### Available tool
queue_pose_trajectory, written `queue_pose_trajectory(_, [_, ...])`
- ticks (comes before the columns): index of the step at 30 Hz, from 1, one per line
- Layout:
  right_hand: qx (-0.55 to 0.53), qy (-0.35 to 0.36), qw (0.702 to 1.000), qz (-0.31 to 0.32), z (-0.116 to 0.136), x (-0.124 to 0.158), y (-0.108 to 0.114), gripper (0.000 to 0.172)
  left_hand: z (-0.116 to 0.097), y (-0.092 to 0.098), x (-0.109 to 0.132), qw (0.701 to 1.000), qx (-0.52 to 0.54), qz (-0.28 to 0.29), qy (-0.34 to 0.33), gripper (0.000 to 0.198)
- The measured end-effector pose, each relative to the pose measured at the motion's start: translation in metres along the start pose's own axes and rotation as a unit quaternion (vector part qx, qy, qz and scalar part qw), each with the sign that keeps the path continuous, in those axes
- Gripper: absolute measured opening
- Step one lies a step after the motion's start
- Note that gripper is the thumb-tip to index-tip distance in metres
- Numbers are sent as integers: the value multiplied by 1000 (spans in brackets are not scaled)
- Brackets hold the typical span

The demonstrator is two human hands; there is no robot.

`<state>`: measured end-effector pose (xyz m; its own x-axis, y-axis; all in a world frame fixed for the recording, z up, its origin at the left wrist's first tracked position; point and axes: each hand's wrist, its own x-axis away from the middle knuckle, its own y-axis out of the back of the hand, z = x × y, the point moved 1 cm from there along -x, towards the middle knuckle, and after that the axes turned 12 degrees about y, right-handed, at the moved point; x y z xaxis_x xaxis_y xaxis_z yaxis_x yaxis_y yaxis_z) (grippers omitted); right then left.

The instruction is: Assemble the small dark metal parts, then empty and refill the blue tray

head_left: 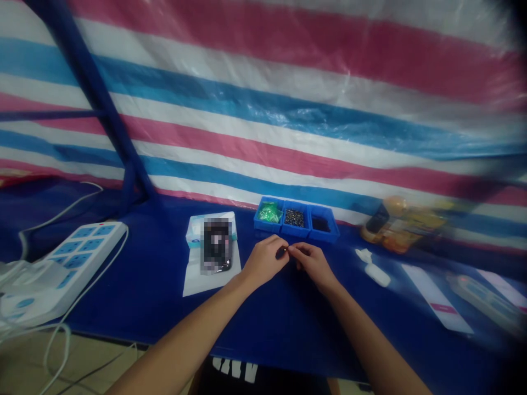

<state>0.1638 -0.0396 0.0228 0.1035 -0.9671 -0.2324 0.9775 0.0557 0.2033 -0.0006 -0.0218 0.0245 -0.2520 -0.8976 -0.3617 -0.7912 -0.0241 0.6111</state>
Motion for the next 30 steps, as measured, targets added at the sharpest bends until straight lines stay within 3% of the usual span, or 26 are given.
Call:
queue_pose_trajectory(17, [-16,29,999,7,-9,-1,5,39,2,-1,-3,999,36,-10,-20,10])
queue_pose_trajectory(30, [-72,19,997,-23,-11,-2,5,36,3,0,-3,999,42,1,1,18])
